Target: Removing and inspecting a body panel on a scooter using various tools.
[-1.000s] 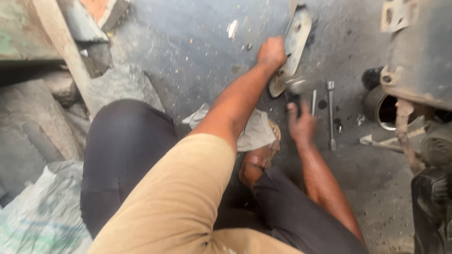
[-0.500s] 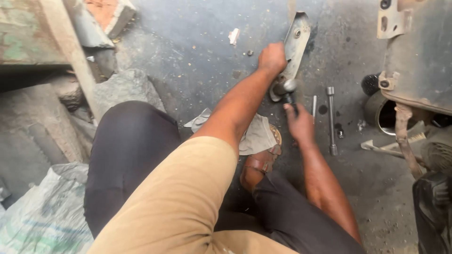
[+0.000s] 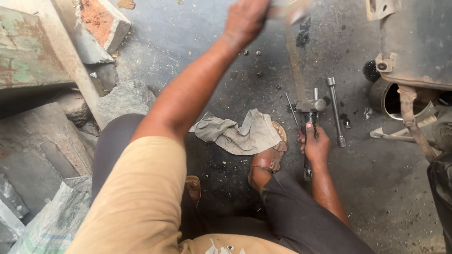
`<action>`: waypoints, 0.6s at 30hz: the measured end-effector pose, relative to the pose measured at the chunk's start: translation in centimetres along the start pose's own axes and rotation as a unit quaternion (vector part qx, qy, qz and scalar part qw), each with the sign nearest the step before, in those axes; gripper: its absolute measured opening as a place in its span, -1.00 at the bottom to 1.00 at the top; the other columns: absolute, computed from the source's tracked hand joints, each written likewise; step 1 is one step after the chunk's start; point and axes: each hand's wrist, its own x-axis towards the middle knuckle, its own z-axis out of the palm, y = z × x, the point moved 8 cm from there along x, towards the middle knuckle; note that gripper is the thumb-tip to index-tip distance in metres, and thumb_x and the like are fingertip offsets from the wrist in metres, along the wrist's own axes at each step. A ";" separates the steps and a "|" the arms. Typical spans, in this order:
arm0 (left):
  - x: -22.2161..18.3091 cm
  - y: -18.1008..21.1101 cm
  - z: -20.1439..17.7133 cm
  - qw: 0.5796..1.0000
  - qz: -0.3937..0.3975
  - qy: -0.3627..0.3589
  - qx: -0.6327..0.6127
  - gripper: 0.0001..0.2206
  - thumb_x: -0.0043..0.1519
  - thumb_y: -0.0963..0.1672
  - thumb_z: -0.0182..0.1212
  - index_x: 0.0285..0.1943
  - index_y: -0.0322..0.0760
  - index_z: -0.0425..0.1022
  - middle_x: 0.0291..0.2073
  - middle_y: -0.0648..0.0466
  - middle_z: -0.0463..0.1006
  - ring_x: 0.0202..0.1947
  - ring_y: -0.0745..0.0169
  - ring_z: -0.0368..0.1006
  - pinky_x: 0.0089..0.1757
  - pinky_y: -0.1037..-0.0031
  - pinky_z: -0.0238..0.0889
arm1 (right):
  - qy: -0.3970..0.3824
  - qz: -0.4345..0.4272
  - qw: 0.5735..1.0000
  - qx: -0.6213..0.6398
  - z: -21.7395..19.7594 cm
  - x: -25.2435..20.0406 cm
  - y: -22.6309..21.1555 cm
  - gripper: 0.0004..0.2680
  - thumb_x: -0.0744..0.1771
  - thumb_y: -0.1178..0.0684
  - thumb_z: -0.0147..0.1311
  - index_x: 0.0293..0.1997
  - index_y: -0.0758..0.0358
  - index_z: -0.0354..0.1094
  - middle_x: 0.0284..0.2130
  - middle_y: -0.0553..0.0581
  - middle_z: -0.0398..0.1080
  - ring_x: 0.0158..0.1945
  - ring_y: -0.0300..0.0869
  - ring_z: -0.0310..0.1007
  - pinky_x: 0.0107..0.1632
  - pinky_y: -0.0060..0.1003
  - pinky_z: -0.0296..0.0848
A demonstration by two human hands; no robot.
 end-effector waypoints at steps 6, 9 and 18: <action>-3.5 0.6 -3.2 0.984 0.137 0.003 0.112 -0.77 0.25 -0.19 0.12 0.08 -0.23 0.34 -0.04 -0.04 0.52 -0.12 -0.05 0.51 -0.31 0.20 0.44 | -0.003 0.021 1.000 0.007 0.7 0.1 0.1 -0.71 0.42 -0.17 0.01 -0.19 0.32 0.40 -0.60 0.04 0.36 -0.67 -0.29 0.28 -0.61 -0.34 0.26; -4.6 -1.0 -1.1 0.986 0.125 0.012 0.108 -0.75 0.28 -0.16 0.11 0.14 -0.23 0.34 0.06 -0.02 0.50 -0.04 -0.03 0.50 -0.26 0.20 0.46 | -0.006 0.016 1.000 0.009 0.8 0.3 0.1 -0.70 0.42 -0.18 0.03 -0.22 0.31 0.39 -0.62 0.03 0.35 -0.66 -0.28 0.30 -0.60 -0.34 0.27; -0.9 -8.9 2.9 0.984 -0.150 0.042 -0.087 -0.82 0.26 -0.07 0.33 -0.08 -0.21 0.54 -0.36 -0.03 0.66 -0.36 -0.04 0.62 -0.29 0.17 0.48 | -0.003 0.024 0.998 0.059 0.9 0.1 0.5 -0.70 0.43 -0.18 0.01 -0.22 0.33 0.35 -0.62 0.03 0.32 -0.67 -0.28 0.28 -0.61 -0.33 0.25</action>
